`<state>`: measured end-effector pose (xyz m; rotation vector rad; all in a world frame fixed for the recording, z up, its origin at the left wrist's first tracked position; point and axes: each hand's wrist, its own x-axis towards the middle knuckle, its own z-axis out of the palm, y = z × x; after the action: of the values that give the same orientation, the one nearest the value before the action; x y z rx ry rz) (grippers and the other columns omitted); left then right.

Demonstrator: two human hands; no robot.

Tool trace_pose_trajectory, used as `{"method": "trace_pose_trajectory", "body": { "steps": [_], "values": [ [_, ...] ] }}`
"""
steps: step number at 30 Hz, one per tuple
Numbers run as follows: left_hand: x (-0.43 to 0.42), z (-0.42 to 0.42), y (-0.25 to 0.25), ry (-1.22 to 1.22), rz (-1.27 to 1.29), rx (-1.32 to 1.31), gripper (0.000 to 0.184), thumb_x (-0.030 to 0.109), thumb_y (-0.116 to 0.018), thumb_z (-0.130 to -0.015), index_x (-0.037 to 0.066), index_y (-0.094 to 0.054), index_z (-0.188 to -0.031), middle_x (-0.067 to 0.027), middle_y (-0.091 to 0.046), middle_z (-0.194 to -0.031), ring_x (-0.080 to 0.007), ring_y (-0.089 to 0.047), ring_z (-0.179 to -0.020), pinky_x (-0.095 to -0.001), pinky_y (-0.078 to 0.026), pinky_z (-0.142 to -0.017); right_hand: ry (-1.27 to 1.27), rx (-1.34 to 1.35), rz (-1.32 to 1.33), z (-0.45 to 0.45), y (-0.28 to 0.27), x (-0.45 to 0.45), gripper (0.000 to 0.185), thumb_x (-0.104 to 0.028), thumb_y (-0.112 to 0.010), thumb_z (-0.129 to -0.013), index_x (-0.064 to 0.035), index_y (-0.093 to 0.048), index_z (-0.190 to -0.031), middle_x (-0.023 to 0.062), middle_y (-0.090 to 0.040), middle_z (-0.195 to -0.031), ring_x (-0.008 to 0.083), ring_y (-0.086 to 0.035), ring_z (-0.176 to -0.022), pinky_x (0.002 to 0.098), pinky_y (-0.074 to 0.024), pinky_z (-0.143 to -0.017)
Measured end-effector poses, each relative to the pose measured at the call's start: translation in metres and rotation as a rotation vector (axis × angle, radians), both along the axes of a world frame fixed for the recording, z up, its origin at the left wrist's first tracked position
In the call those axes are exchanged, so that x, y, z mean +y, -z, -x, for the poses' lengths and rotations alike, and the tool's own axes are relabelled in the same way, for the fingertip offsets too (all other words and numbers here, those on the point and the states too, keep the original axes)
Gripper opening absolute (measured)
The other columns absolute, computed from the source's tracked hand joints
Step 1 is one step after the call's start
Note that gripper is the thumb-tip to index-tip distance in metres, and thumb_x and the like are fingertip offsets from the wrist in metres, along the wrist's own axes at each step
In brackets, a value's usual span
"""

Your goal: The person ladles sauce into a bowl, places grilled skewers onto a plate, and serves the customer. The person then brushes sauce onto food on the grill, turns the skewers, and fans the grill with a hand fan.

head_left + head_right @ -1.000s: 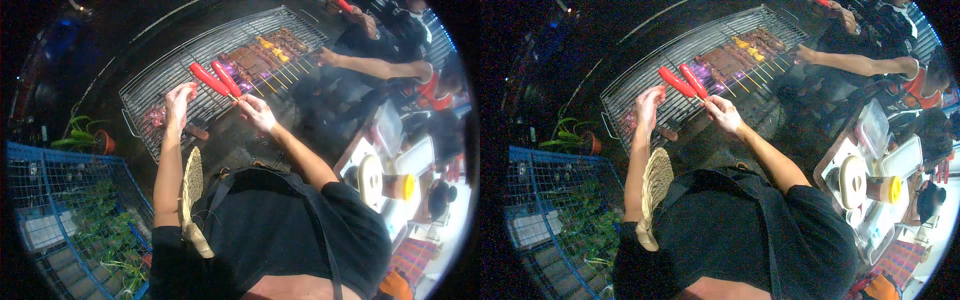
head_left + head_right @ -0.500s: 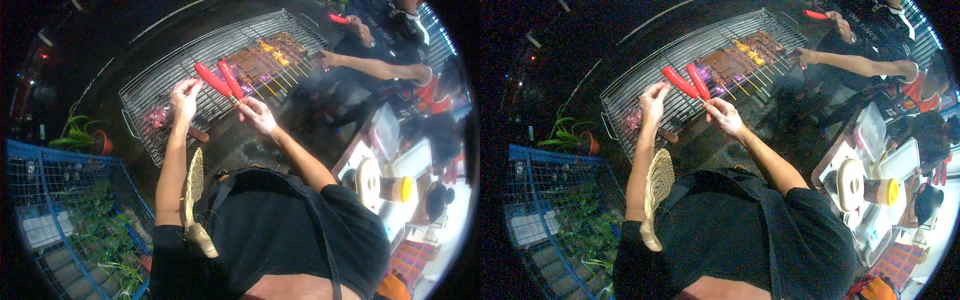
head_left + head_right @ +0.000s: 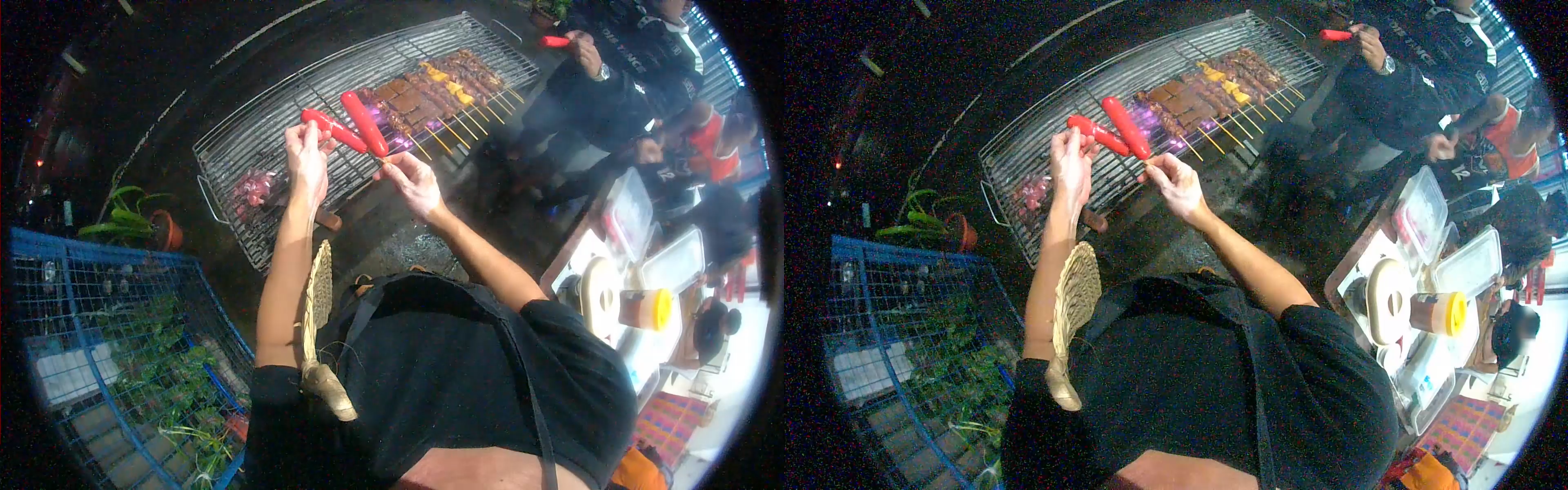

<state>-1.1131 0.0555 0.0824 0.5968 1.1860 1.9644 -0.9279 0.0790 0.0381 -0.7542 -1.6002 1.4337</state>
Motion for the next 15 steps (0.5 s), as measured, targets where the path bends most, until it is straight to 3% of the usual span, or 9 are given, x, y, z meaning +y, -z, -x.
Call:
{"method": "trace_pose_trajectory", "body": {
  "steps": [1,6,8,11,13,15],
  "values": [
    [0.001,-0.001,0.002,0.0,0.0,0.0,0.008,0.014,-0.05,-0.093,0.008,-0.045,-0.094,-0.0047,-0.051,-0.085,-0.0132,-0.054,-0.083,-0.0303,-0.048,-0.073,0.022,-0.095,-0.036,0.001,0.0,-0.001,0.017,-0.018,-0.053,-0.091,-0.0016,-0.057,-0.096,0.0048,-0.067,-0.079,0.0105,-0.062,-0.077,0.0259,-0.048,-0.07],
    [0.009,-0.001,0.021,-0.214,0.039,0.363,0.016,0.002,-0.06,-0.083,0.004,-0.051,-0.096,-0.0032,-0.054,-0.084,-0.0114,-0.053,-0.073,-0.0268,-0.046,-0.068,0.12,-0.144,-0.157,0.014,-0.008,-0.015,0.019,-0.02,-0.053,-0.09,-0.0032,-0.057,-0.098,0.0087,-0.064,-0.071,0.0156,-0.063,-0.069,0.0285,-0.0486,-0.065],
    [0.002,-0.006,0.01,-0.146,0.05,0.359,0.013,-0.001,-0.06,-0.081,0.003,-0.055,-0.093,-0.0028,-0.057,-0.081,-0.0122,-0.055,-0.072,-0.0263,-0.046,-0.068,0.085,-0.273,-0.122,0.014,-0.012,-0.018,0.019,-0.019,-0.05,-0.093,-0.0021,-0.054,-0.1,0.0054,-0.062,-0.07,0.0104,-0.059,-0.066,0.0259,-0.0458,-0.065],
    [-0.002,-0.006,0.007,-0.131,0.078,0.306,0.011,0.001,-0.062,-0.078,0.003,-0.059,-0.089,-0.0032,-0.059,-0.08,-0.0122,-0.056,-0.075,-0.0267,-0.045,-0.067,0.089,-0.312,-0.147,0.014,-0.01,-0.018,0.022,-0.021,-0.053,-0.092,-0.0027,-0.055,-0.102,0.005,-0.06,-0.068,0.0103,-0.058,-0.065,0.0266,-0.0458,-0.063],
    [-0.002,0.012,0.017,-0.13,0.266,0.643,0.013,0.004,-0.064,-0.075,0.005,-0.062,-0.089,-0.0041,-0.06,-0.079,-0.0122,-0.056,-0.071,-0.0284,-0.046,-0.065,0.077,-0.334,-0.157,0.012,-0.01,-0.018,0.023,-0.023,-0.054,-0.091,-0.0028,-0.055,-0.103,0.005,-0.059,-0.068,0.0102,-0.057,-0.064,0.0267,-0.0457,-0.063],
    [-0.002,0.026,0.024,-0.135,0.273,0.738,0.015,0.005,-0.065,-0.074,0.005,-0.063,-0.089,-0.0044,-0.06,-0.078,-0.0127,-0.057,-0.068,-0.0295,-0.046,-0.063,0.017,-0.245,-0.187,0.009,-0.004,-0.015,0.024,-0.023,-0.056,-0.09,-0.0036,-0.056,-0.103,0.0047,-0.061,-0.07,0.0097,-0.057,-0.064,0.0263,-0.0455,-0.061]
  ]
}}
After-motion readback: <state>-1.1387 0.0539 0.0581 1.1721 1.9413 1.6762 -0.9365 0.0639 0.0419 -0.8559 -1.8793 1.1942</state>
